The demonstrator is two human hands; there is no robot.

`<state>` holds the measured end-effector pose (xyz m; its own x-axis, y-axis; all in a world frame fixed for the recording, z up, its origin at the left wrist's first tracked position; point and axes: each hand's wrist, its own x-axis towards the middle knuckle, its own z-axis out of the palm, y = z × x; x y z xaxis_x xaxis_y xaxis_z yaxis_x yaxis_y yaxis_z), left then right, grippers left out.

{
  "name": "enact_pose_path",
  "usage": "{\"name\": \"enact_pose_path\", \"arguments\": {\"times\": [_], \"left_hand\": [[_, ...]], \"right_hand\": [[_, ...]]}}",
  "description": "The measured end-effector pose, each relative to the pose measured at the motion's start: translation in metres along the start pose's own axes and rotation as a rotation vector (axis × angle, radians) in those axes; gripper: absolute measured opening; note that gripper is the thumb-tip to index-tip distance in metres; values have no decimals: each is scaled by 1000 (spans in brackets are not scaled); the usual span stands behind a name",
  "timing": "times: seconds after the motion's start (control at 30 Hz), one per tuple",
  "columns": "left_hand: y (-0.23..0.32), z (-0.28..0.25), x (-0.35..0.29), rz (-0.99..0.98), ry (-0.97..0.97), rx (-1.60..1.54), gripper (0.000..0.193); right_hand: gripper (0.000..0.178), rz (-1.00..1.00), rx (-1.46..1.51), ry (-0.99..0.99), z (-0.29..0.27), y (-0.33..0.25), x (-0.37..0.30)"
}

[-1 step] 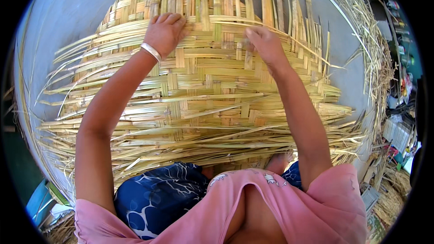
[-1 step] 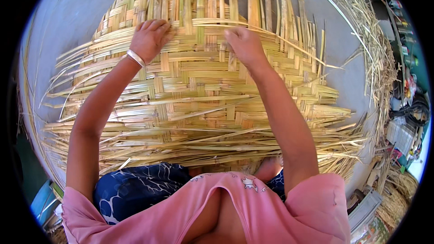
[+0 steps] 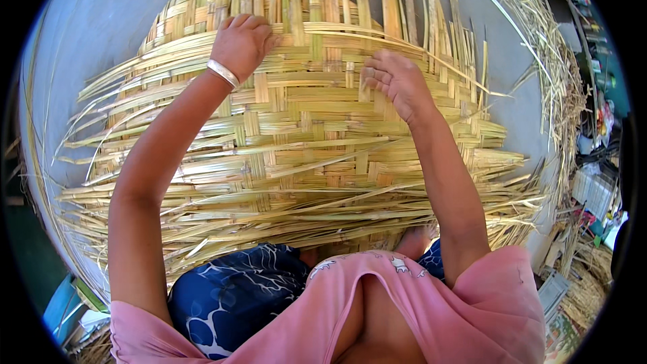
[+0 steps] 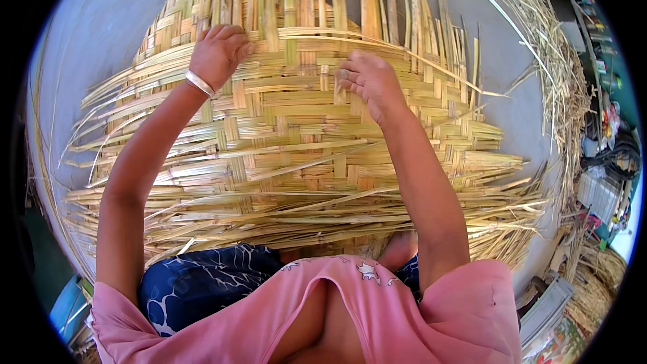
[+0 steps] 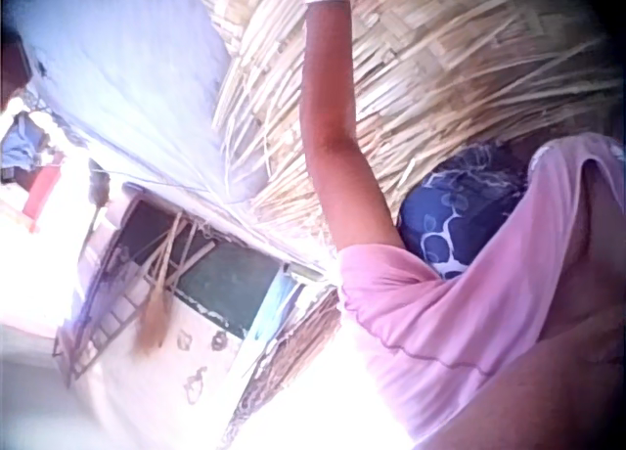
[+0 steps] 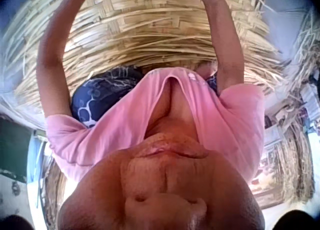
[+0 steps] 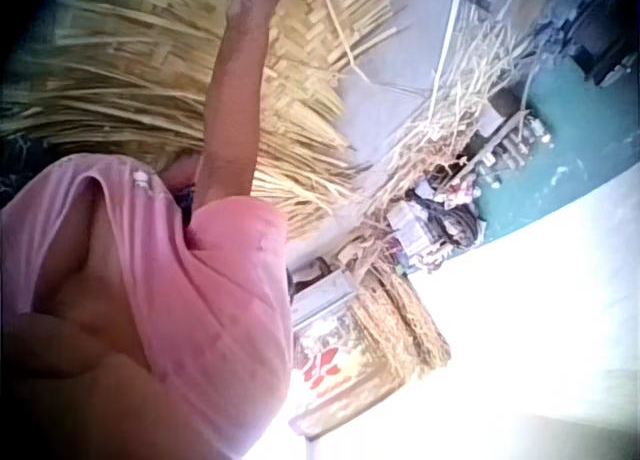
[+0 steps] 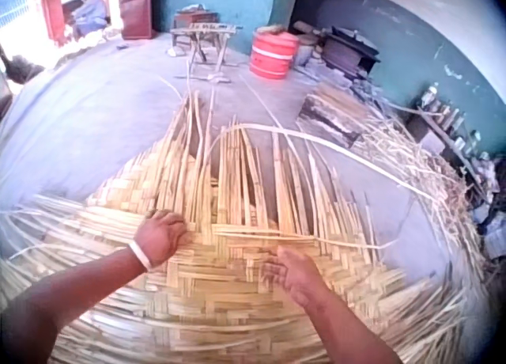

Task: The person sits on the floor and weaves a large circular basket using dried palm leaves. They interlace the leaves by hand, periodically adjusting the weave and adding new strands to expand the basket's size.

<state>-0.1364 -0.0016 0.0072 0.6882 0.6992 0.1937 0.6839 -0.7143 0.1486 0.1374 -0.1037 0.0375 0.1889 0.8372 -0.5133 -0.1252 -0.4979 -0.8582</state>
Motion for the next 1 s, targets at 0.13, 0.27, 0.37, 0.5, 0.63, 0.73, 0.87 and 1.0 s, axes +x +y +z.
{"name": "enact_pose_path", "arguments": {"times": [0.13,0.27,0.37,0.5,0.63,0.73,0.87,1.0], "left_hand": [[27,5,39,107,12,-205,34],[46,20,63,90,-105,-316,37],[49,28,75,14,-203,-401,34],[47,28,96,-227,-449,-595,33],[35,41,106,-227,-480,-597,29],[40,38,110,-291,-533,-656,25],[42,36,115,-366,-571,-669,24],[41,37,117,-348,-592,-673,24]], "right_hand": [[28,96,751,102,-60,23,14],[20,20,919,268,-87,16,32],[17,-73,845,225,-102,6,31],[14,-375,541,128,-89,-40,-11],[14,-53,714,121,-141,-3,25],[12,57,787,193,-154,14,33],[14,127,802,142,-148,13,40],[17,186,801,23,-112,7,34]]}}
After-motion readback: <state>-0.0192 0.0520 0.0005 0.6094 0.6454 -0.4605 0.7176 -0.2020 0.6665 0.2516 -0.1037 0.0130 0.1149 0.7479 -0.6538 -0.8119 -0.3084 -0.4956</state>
